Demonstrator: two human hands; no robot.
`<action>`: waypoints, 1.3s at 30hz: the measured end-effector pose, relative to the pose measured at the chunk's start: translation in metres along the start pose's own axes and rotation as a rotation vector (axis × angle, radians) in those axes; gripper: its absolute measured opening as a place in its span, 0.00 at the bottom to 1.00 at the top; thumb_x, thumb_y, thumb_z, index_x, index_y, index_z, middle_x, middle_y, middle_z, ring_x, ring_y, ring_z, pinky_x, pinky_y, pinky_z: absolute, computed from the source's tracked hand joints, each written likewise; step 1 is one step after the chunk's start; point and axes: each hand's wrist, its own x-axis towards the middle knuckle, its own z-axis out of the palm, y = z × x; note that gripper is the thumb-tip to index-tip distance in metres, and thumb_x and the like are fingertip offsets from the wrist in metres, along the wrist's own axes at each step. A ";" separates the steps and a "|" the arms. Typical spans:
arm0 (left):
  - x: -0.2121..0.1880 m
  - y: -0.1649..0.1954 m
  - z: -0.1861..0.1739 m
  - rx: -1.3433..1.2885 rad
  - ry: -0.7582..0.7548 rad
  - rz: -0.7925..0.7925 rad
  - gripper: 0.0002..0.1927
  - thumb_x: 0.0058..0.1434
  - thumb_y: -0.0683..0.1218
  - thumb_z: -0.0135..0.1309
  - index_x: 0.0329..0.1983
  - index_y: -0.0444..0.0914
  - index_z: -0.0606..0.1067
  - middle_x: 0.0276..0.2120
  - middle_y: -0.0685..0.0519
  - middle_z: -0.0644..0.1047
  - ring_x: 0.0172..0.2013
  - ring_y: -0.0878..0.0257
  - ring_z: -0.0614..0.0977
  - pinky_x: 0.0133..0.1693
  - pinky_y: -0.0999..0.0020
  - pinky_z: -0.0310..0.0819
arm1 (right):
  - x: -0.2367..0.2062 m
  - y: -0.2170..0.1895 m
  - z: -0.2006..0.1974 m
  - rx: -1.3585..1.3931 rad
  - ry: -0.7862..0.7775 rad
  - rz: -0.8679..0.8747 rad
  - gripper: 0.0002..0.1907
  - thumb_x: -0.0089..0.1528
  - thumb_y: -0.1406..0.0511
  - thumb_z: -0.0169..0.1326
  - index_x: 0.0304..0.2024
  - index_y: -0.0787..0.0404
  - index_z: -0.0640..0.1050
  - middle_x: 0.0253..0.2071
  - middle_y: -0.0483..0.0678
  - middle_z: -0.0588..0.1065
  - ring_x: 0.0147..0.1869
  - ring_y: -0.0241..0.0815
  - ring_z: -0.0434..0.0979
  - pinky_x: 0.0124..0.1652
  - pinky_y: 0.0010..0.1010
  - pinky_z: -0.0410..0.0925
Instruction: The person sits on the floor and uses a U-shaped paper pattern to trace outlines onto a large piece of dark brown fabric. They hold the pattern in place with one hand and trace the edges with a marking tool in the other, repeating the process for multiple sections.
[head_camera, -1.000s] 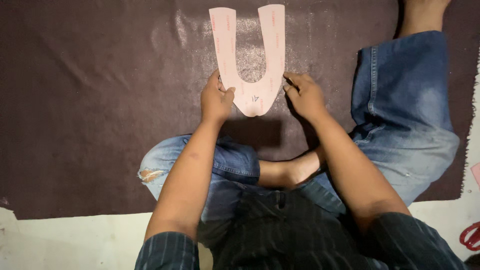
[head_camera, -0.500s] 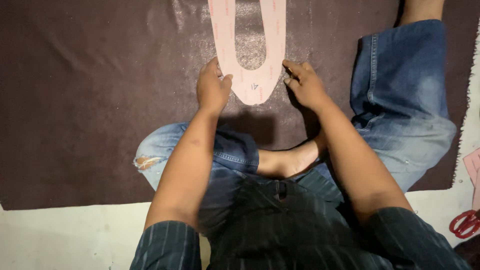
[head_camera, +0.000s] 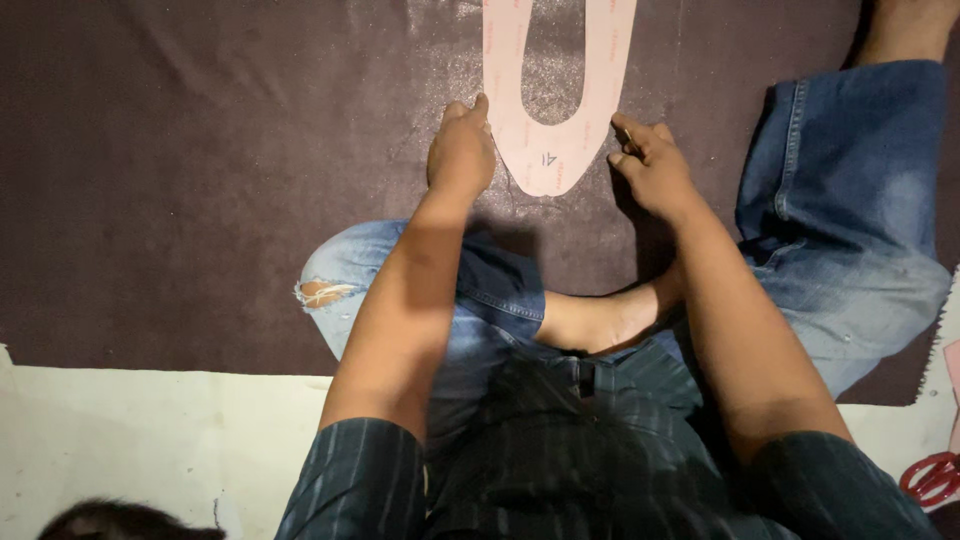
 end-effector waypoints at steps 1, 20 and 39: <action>0.000 0.000 -0.001 0.004 0.003 0.009 0.22 0.67 0.43 0.47 0.65 0.45 0.73 0.48 0.46 0.74 0.46 0.48 0.79 0.47 0.53 0.75 | 0.000 -0.001 0.000 0.017 0.002 0.002 0.29 0.64 0.67 0.58 0.69 0.52 0.73 0.45 0.53 0.68 0.52 0.49 0.71 0.55 0.36 0.66; -0.005 0.008 -0.007 -0.095 -0.040 -0.012 0.25 0.68 0.42 0.46 0.69 0.43 0.69 0.45 0.47 0.73 0.44 0.53 0.79 0.47 0.59 0.75 | 0.004 0.002 -0.004 0.020 -0.024 0.035 0.30 0.66 0.67 0.57 0.71 0.50 0.70 0.46 0.51 0.69 0.51 0.47 0.71 0.55 0.35 0.65; -0.004 -0.004 0.002 -0.198 0.046 0.094 0.23 0.65 0.40 0.48 0.65 0.38 0.74 0.44 0.43 0.75 0.47 0.49 0.78 0.51 0.59 0.74 | 0.006 0.007 -0.005 0.053 -0.009 0.027 0.30 0.64 0.69 0.57 0.69 0.51 0.72 0.43 0.52 0.68 0.46 0.47 0.73 0.52 0.34 0.67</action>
